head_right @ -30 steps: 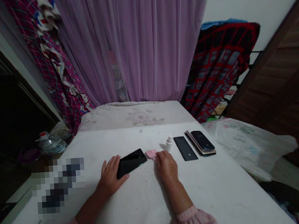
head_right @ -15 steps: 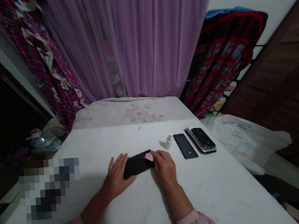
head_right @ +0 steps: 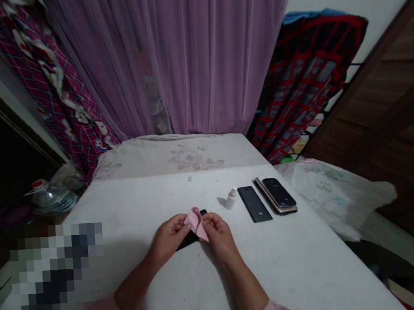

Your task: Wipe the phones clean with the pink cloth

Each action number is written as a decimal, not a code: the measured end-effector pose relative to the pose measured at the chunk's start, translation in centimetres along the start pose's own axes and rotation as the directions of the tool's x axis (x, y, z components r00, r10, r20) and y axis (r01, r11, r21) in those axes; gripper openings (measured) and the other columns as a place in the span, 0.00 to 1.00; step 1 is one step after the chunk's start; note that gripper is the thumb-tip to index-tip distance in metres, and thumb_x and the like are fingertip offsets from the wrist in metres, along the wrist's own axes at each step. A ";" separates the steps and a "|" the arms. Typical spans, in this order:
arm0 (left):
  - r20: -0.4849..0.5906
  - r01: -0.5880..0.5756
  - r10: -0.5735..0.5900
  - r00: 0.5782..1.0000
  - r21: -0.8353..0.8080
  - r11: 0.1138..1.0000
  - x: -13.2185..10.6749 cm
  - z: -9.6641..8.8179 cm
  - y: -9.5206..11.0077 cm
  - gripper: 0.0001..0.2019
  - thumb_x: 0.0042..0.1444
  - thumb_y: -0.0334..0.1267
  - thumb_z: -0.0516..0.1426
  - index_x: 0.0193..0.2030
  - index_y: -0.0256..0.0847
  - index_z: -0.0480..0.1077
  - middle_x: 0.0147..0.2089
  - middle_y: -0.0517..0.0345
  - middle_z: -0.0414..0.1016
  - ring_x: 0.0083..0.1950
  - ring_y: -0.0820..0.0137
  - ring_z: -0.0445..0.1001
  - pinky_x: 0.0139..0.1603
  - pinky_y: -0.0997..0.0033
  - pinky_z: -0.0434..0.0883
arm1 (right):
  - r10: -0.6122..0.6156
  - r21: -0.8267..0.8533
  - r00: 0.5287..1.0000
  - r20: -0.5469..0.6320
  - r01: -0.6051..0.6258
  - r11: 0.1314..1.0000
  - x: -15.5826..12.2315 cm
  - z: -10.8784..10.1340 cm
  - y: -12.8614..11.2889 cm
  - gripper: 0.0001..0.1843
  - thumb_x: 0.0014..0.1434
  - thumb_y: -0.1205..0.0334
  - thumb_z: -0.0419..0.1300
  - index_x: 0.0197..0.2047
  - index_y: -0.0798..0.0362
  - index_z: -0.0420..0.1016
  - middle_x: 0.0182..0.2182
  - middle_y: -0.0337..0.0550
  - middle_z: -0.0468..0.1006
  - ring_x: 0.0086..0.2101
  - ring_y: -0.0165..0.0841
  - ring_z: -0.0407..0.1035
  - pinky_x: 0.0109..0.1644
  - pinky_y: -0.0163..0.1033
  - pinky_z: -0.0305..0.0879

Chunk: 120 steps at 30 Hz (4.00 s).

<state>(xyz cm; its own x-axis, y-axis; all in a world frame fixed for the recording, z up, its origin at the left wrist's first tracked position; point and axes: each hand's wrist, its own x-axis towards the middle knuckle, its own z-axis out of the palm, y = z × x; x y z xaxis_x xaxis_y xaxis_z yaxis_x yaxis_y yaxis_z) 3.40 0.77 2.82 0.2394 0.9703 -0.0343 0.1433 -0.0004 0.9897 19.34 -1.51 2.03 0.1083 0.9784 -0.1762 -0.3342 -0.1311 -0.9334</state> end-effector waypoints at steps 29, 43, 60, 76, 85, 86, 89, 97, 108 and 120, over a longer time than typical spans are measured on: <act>-0.038 0.210 -0.521 0.853 -0.889 0.408 3.9 -1.3 3.1 0.10 0.67 0.34 0.50 0.48 0.38 0.70 0.48 0.46 0.79 0.46 0.65 0.80 0.51 0.63 0.75 | -0.321 -0.015 0.942 -0.099 0.321 0.947 4.8 -0.8 -0.8 0.35 0.57 0.58 0.57 0.66 0.42 0.51 0.40 0.39 0.73 0.24 0.27 0.68 0.22 0.32 0.63; 0.042 0.238 -0.515 0.856 -0.916 0.322 3.6 -1.0 3.0 0.17 0.68 0.35 0.48 0.62 0.36 0.63 0.52 0.42 0.76 0.42 0.63 0.80 0.49 0.60 0.74 | -0.597 -0.697 0.802 -0.028 0.412 0.586 3.9 0.5 -0.2 0.25 0.59 0.55 0.54 0.59 0.54 0.63 0.32 0.40 0.76 0.22 0.30 0.68 0.29 0.35 0.66; 0.129 0.294 -0.464 0.877 -0.906 0.303 3.2 -1.1 3.8 0.20 0.69 0.43 0.46 0.61 0.34 0.64 0.48 0.43 0.78 0.45 0.59 0.79 0.51 0.57 0.73 | -0.552 -0.807 0.824 0.131 0.412 0.424 4.4 1.1 0.5 0.21 0.62 0.56 0.49 0.55 0.57 0.65 0.22 0.39 0.76 0.19 0.32 0.71 0.23 0.32 0.63; 0.162 0.305 -0.440 0.884 -0.911 0.279 3.2 -1.2 3.3 0.20 0.69 0.44 0.46 0.61 0.33 0.63 0.49 0.43 0.77 0.44 0.61 0.79 0.48 0.60 0.73 | -0.540 -0.814 0.823 0.179 0.432 0.389 3.8 1.4 0.0 0.21 0.61 0.56 0.50 0.55 0.57 0.66 0.23 0.39 0.77 0.16 0.30 0.68 0.23 0.33 0.63; 0.168 0.307 -0.439 0.883 -0.912 0.271 3.3 -1.3 3.1 0.21 0.69 0.45 0.46 0.62 0.35 0.62 0.49 0.43 0.77 0.45 0.60 0.79 0.51 0.58 0.72 | -0.593 -0.839 0.800 0.092 0.382 0.387 4.1 1.0 -0.6 0.21 0.61 0.56 0.49 0.54 0.56 0.65 0.21 0.38 0.75 0.16 0.32 0.67 0.22 0.33 0.62; 0.169 0.310 -0.442 0.881 -0.911 0.271 3.2 -1.3 3.1 0.21 0.69 0.45 0.46 0.62 0.35 0.62 0.49 0.43 0.77 0.45 0.60 0.79 0.51 0.57 0.72 | -0.615 -0.847 0.785 0.081 0.380 0.373 4.2 0.9 -0.8 0.22 0.61 0.56 0.49 0.55 0.56 0.65 0.22 0.38 0.76 0.16 0.32 0.67 0.22 0.34 0.62; 0.172 0.320 -0.448 0.877 -0.905 0.279 3.2 -1.3 3.2 0.22 0.69 0.45 0.46 0.62 0.34 0.62 0.49 0.43 0.77 0.45 0.60 0.79 0.51 0.57 0.72 | -0.652 -0.850 0.753 0.091 0.400 0.343 4.4 0.6 -1.0 0.23 0.61 0.56 0.49 0.56 0.57 0.64 0.26 0.41 0.77 0.18 0.32 0.68 0.24 0.34 0.63; 0.164 0.301 -0.459 0.873 -0.922 0.243 3.2 -1.8 3.6 0.24 0.69 0.48 0.45 0.62 0.32 0.62 0.47 0.41 0.77 0.43 0.59 0.79 0.49 0.57 0.73 | -0.597 -0.830 0.788 0.153 0.429 0.355 4.3 1.0 0.3 0.21 0.61 0.58 0.50 0.55 0.54 0.66 0.22 0.34 0.73 0.14 0.28 0.62 0.22 0.32 0.60; 0.195 0.316 -0.441 0.876 -0.922 0.222 3.3 -2.1 3.0 0.25 0.69 0.51 0.44 0.63 0.35 0.62 0.51 0.39 0.76 0.48 0.57 0.78 0.52 0.54 0.71 | -0.665 -0.875 0.747 0.019 0.334 0.351 5.4 0.0 -1.0 0.25 0.61 0.55 0.50 0.59 0.56 0.64 0.26 0.41 0.77 0.19 0.32 0.68 0.24 0.35 0.63; 0.208 0.339 -0.441 0.873 -0.909 0.242 3.4 -2.5 2.8 0.24 0.68 0.51 0.45 0.60 0.37 0.64 0.51 0.41 0.76 0.51 0.57 0.77 0.53 0.52 0.71 | -0.681 -0.830 0.724 0.109 0.444 0.339 5.9 -0.2 -1.5 0.22 0.61 0.56 0.51 0.57 0.53 0.67 0.39 0.48 0.80 0.23 0.31 0.71 0.32 0.36 0.69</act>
<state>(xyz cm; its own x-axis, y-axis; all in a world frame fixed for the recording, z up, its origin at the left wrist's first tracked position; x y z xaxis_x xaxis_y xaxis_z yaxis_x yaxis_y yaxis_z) 2.24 4.71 5.81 0.3460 0.7971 -0.4949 -0.7573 0.5487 0.3543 20.62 4.43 2.31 0.2036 0.8150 0.5425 0.7116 0.2574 -0.6537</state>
